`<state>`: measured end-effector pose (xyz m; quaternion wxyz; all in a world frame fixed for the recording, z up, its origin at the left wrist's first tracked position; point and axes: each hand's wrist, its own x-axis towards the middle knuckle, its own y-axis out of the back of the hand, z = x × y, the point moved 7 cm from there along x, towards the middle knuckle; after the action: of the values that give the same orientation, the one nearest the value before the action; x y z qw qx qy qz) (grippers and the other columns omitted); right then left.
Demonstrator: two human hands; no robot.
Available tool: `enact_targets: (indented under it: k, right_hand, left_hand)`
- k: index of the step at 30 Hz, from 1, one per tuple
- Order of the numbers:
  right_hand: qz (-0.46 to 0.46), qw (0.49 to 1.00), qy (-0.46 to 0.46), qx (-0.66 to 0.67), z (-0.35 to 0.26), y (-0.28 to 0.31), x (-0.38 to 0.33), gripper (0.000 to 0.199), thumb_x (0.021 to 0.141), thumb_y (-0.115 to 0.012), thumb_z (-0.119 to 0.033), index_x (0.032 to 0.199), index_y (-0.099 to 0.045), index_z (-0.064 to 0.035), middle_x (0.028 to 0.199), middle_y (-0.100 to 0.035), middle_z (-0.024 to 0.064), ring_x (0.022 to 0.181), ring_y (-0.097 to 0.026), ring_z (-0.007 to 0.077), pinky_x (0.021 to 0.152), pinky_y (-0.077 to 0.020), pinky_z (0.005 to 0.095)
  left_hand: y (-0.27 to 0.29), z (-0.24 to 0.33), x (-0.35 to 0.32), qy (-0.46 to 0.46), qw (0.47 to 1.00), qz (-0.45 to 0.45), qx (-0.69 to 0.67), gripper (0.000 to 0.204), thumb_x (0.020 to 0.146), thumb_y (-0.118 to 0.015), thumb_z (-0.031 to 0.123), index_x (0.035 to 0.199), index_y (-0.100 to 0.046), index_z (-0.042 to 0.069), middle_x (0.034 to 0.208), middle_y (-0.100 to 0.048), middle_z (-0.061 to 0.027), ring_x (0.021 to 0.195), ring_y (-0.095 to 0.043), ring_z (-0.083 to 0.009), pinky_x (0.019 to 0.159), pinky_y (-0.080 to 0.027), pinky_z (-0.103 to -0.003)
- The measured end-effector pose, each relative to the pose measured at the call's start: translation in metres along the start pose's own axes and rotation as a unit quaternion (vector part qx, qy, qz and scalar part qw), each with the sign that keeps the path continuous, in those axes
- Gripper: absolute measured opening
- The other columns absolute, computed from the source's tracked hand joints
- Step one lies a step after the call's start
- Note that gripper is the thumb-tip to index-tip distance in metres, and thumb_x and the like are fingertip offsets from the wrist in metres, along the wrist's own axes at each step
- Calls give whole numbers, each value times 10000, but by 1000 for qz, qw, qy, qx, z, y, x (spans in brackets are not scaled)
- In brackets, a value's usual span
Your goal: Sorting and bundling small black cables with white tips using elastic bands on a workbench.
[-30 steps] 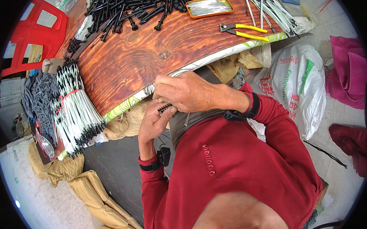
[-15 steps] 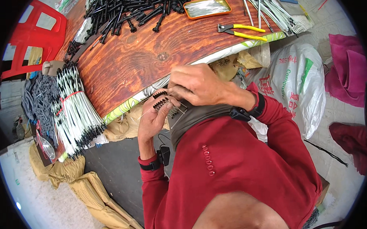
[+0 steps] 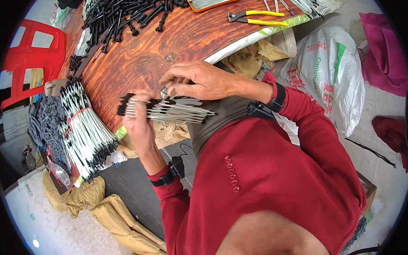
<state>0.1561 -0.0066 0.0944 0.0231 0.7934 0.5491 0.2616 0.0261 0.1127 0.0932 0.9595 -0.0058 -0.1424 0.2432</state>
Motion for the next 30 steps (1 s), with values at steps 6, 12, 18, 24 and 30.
enact_targets:
  k: [6,12,18,24,30]
  right_hand:
    - [-9,991,-63,119,20,2,-5,392,1015,-529,-344,1113,-648,16,940,-670,89,973,-641,173,819,-507,323]
    - [-169,933,-242,204,43,-10,-33,703,1008,-347,-597,1091,-654,30,949,-673,85,934,-649,163,842,-516,304]
    - [-284,870,-293,277,16,-37,-41,845,971,-238,-700,1129,-630,32,985,-676,108,895,-658,154,828,-542,312]
    - [-212,925,-143,279,-21,-30,6,771,987,-261,-668,1163,-590,6,1016,-650,95,927,-627,156,854,-512,308]
    - [-144,955,-7,258,-42,-9,35,711,1000,-279,-642,1191,-556,-16,1042,-628,84,954,-600,158,875,-487,305]
  left_hand:
    - [48,-35,15,137,952,143,-233,215,988,-556,123,1153,-574,-13,1013,-637,-151,964,-642,-294,893,-531,-448]
    - [58,-68,23,233,896,189,-328,234,996,-535,119,1190,-551,-11,1027,-626,-150,1011,-626,-335,966,-521,-521]
    - [45,-52,32,240,897,181,-323,251,985,-545,106,1207,-547,-11,1033,-619,-145,1027,-620,-333,968,-517,-522]
    - [17,43,60,130,950,54,-279,251,979,-562,113,1199,-559,-7,1027,-616,-130,1012,-623,-307,903,-533,-479]
    - [-23,123,80,-106,991,-49,-63,193,1000,-548,168,1001,-596,-19,989,-598,-121,961,-619,-269,867,-500,-427]
